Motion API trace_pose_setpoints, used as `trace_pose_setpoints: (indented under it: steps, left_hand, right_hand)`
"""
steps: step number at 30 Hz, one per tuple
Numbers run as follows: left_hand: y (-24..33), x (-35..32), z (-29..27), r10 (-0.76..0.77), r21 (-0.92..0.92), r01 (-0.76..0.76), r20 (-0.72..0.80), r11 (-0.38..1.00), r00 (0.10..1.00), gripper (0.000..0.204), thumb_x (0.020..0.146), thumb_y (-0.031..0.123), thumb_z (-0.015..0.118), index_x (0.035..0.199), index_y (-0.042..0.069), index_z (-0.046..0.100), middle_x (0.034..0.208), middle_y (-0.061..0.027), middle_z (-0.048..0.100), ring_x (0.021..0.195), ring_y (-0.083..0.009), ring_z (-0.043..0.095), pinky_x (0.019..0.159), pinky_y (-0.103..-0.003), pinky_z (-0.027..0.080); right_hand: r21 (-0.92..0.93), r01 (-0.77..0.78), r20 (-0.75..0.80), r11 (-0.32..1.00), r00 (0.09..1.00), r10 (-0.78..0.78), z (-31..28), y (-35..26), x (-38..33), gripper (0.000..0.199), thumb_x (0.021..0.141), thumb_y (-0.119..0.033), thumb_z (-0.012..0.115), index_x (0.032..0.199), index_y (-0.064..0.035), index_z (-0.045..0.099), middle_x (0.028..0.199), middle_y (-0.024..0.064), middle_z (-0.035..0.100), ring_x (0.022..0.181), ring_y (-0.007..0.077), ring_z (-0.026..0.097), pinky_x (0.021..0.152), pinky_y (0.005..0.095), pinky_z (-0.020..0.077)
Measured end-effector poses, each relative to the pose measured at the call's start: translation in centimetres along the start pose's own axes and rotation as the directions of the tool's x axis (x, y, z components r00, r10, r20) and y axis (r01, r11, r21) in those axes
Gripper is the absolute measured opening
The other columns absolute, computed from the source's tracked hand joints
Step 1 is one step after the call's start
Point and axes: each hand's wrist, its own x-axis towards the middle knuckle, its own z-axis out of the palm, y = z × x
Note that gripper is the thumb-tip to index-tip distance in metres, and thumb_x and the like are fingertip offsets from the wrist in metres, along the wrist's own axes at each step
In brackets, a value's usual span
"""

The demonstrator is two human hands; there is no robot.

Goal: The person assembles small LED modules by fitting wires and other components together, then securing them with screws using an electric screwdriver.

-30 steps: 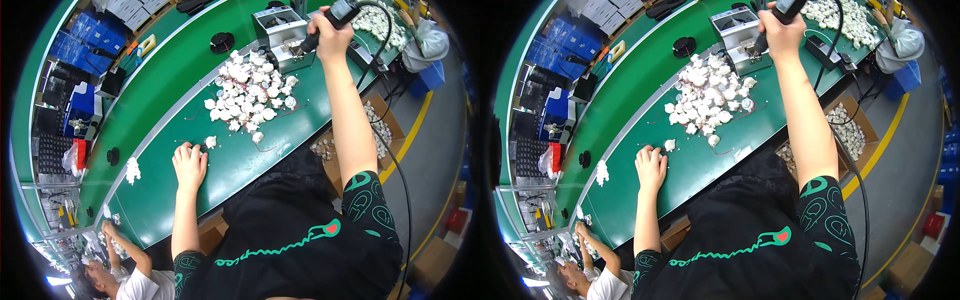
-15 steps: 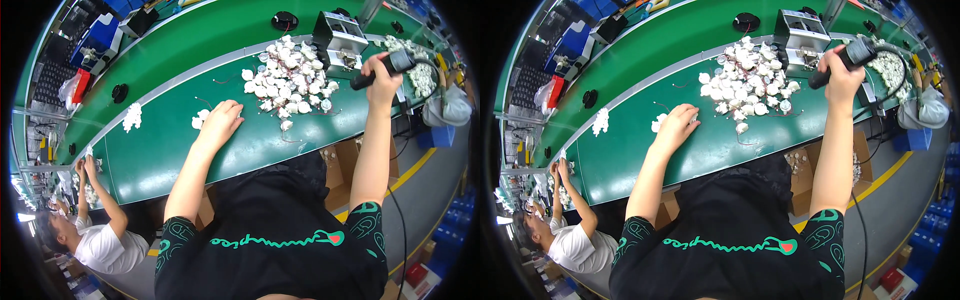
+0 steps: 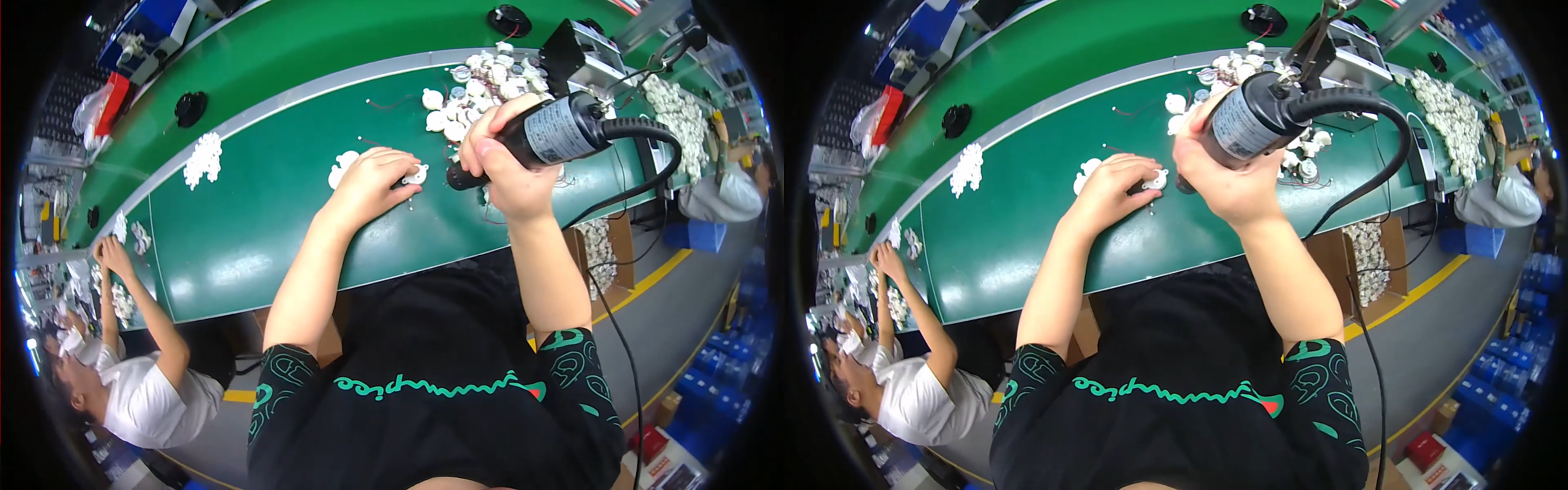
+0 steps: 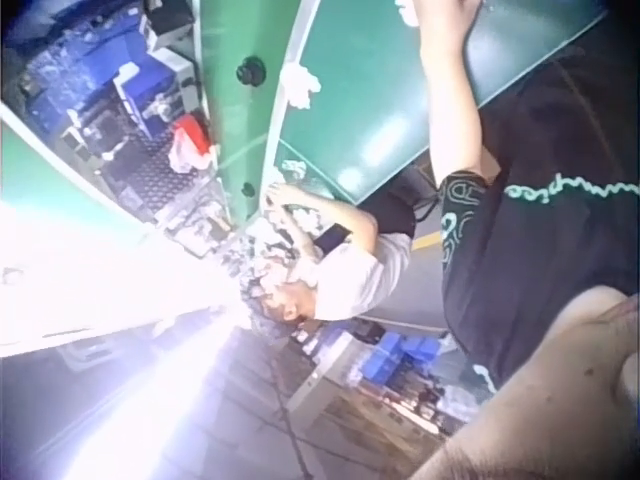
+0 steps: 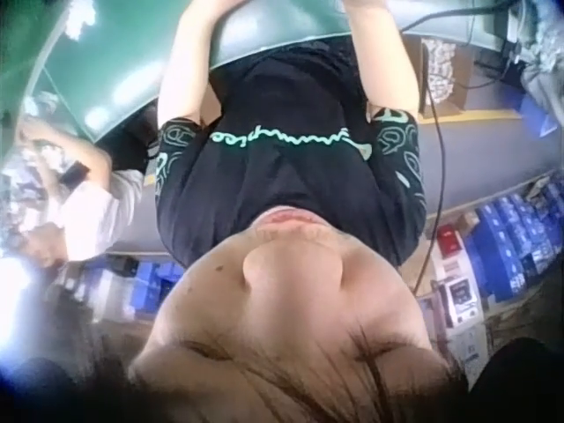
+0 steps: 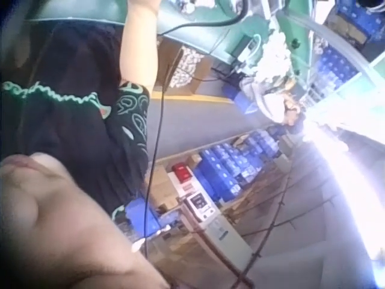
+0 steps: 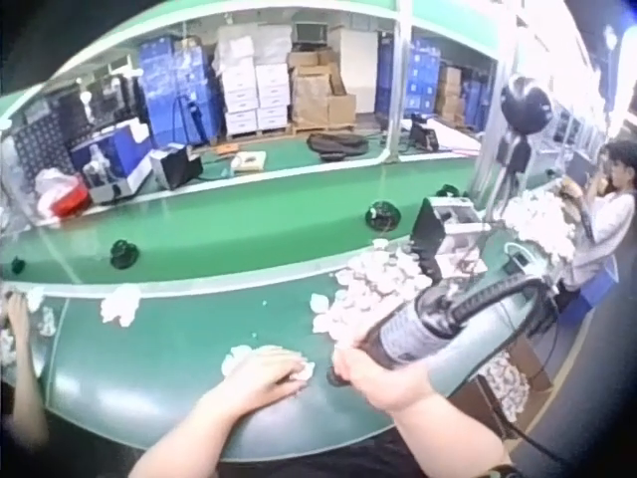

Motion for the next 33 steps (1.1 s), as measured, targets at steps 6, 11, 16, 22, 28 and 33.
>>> trace_pose_setpoints:
  steps: [6,11,16,22,28,33]
  left_hand:
    - [0.5,0.2,0.4,-0.073,0.042,0.076,-0.069,0.996,0.995,0.033,0.073,0.017,0.082,0.103,0.007,0.071,0.101,-0.008,0.074,0.096,-0.0282,0.069,0.088,-0.04,0.051]
    - [0.3,-0.1,0.4,-0.047,0.072,0.051,-0.05,0.996,0.998,0.031,0.074,0.02,0.081,0.1,0.009,0.071,0.092,-0.005,0.07,0.091,-0.0269,0.068,0.085,-0.04,0.05]
    - [0.5,-0.1,0.5,-0.139,0.084,0.14,-0.015,0.987,0.99,0.028,0.075,0.025,0.082,0.099,0.012,0.074,0.092,-0.0015,0.071,0.095,-0.0225,0.069,0.087,-0.039,0.05]
    - [0.0,-0.4,1.2,-0.042,0.115,0.055,-0.109,0.992,0.993,0.029,0.074,0.025,0.082,0.095,0.011,0.069,0.084,-0.0042,0.066,0.087,-0.0252,0.066,0.082,-0.039,0.048]
    - [0.3,0.6,0.8,-0.022,0.16,0.029,-0.048,0.987,0.999,0.026,0.075,0.026,0.081,0.092,0.01,0.068,0.086,-0.0041,0.067,0.088,-0.0248,0.066,0.084,-0.039,0.046]
    - [0.2,-0.1,0.6,-0.129,0.135,0.125,0.023,0.983,0.991,0.028,0.076,0.023,0.079,0.1,0.011,0.07,0.092,-0.0048,0.068,0.098,-0.0239,0.065,0.09,-0.04,0.043]
  right_hand:
    - [-0.09,-0.003,0.013,0.996,1.0,0.004,1.9,2.4,0.7,0.024,0.086,0.009,0.058,0.102,-0.0043,0.045,0.074,0.0109,0.055,0.058,0.0173,0.053,0.058,0.0357,0.0505]
    - [-0.079,-0.036,-0.035,0.996,0.999,0.034,3.0,2.6,1.1,0.024,0.085,0.009,0.057,0.102,-0.0049,0.046,0.073,0.0102,0.054,0.057,0.0178,0.051,0.057,0.038,0.0503]
    - [-0.014,-0.063,-0.031,0.998,0.998,0.062,2.8,3.6,0.9,0.025,0.085,0.012,0.056,0.102,-0.0032,0.047,0.075,0.0107,0.056,0.058,0.0174,0.053,0.057,0.0356,0.0508]
    - [0.024,-0.049,0.019,0.999,0.999,0.048,2.8,3.9,1.0,0.027,0.084,0.015,0.056,0.103,-0.0016,0.047,0.075,0.0127,0.058,0.058,0.0167,0.055,0.056,0.0329,0.0514]
    - [-0.085,-0.049,0.012,0.995,0.999,0.05,3.0,4.1,0.4,0.029,0.08,0.015,0.063,0.101,-0.0015,0.05,0.081,0.0102,0.061,0.066,0.0143,0.061,0.062,0.0293,0.0533]
    - [0.249,-0.182,-0.058,0.951,0.978,0.203,0.9,4.4,2.2,0.028,0.082,0.006,0.061,0.106,-0.0038,0.052,0.072,0.0081,0.057,0.058,0.0179,0.056,0.056,0.0344,0.0487]
